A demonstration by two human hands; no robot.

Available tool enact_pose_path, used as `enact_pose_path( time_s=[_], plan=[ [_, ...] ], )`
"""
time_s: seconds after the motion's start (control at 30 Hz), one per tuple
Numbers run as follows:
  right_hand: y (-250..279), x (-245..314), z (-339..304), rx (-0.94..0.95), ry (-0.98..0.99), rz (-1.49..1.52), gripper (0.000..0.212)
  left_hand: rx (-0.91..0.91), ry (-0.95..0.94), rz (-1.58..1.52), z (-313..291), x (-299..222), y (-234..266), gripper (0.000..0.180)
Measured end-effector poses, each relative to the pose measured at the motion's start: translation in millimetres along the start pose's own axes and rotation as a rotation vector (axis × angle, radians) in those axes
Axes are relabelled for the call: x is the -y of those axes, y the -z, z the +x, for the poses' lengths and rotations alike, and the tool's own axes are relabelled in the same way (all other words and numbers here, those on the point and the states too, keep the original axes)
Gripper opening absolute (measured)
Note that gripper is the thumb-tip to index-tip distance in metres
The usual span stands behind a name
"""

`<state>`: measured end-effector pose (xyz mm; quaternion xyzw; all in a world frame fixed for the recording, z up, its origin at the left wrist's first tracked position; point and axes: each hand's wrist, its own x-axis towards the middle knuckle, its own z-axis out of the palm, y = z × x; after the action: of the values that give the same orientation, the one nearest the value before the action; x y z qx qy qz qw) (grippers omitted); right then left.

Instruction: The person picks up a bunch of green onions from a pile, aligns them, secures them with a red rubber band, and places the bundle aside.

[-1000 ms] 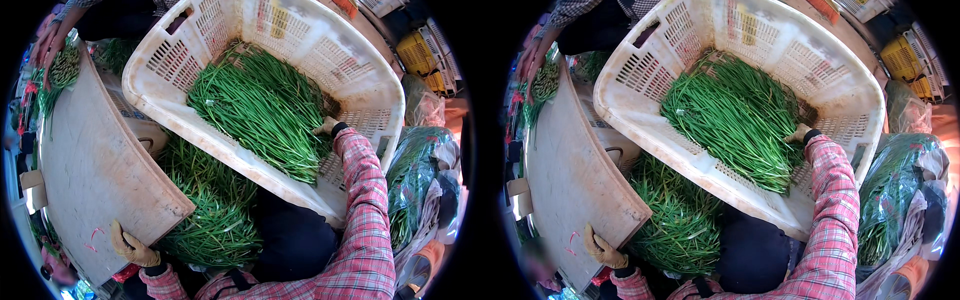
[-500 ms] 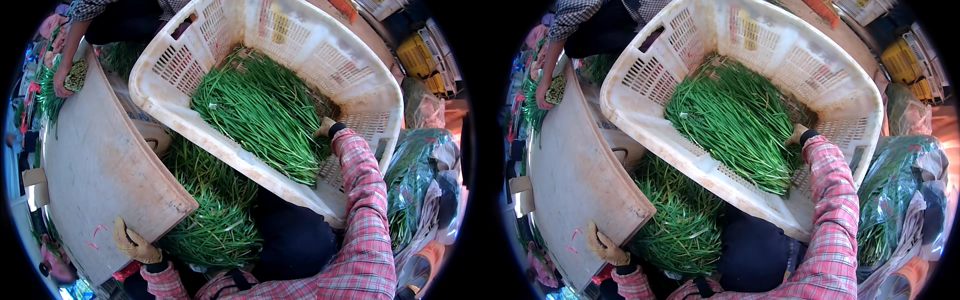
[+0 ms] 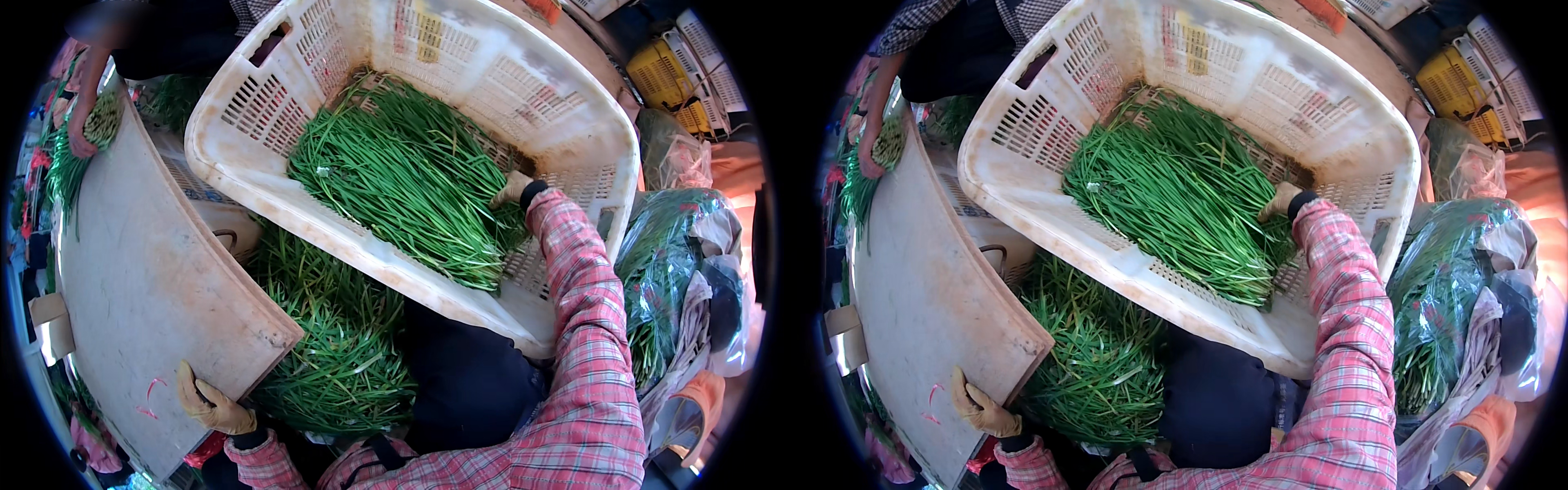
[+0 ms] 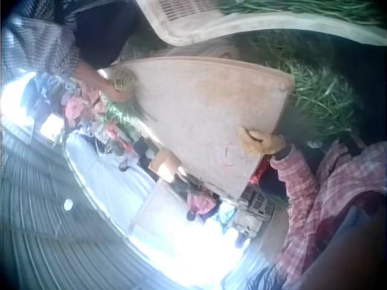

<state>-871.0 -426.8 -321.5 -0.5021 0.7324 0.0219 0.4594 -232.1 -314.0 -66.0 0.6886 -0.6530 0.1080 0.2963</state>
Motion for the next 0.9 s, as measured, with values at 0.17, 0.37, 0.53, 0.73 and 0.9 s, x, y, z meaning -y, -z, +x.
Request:
enact_pose_path(
  time_s=[0.17,0.37,0.53,0.73,0.9],
  plan=[
    [58.4,52.6,-35.2,0.040,0.068,-0.137,0.069,-0.005,-0.050,0.025,2.0,-0.6,0.8,0.029],
    [31.3,71.1,-58.9,-0.049,0.082,-0.039,0.074,-0.025,-0.043,0.038,1.4,0.1,1.1,0.029],
    [6.8,69.4,-70.0,0.176,-0.084,0.327,0.067,-0.026,-0.045,0.052,2.6,1.7,2.5,0.028],
    [-26.8,52.4,-59.4,0.057,0.099,0.452,0.062,-0.026,-0.041,0.027,2.5,0.6,5.0,0.028],
    [6.5,49.5,-69.8,0.130,0.029,0.375,0.047,-0.035,0.019,-0.045,11.1,-18.0,7.5,0.033]
  ],
)
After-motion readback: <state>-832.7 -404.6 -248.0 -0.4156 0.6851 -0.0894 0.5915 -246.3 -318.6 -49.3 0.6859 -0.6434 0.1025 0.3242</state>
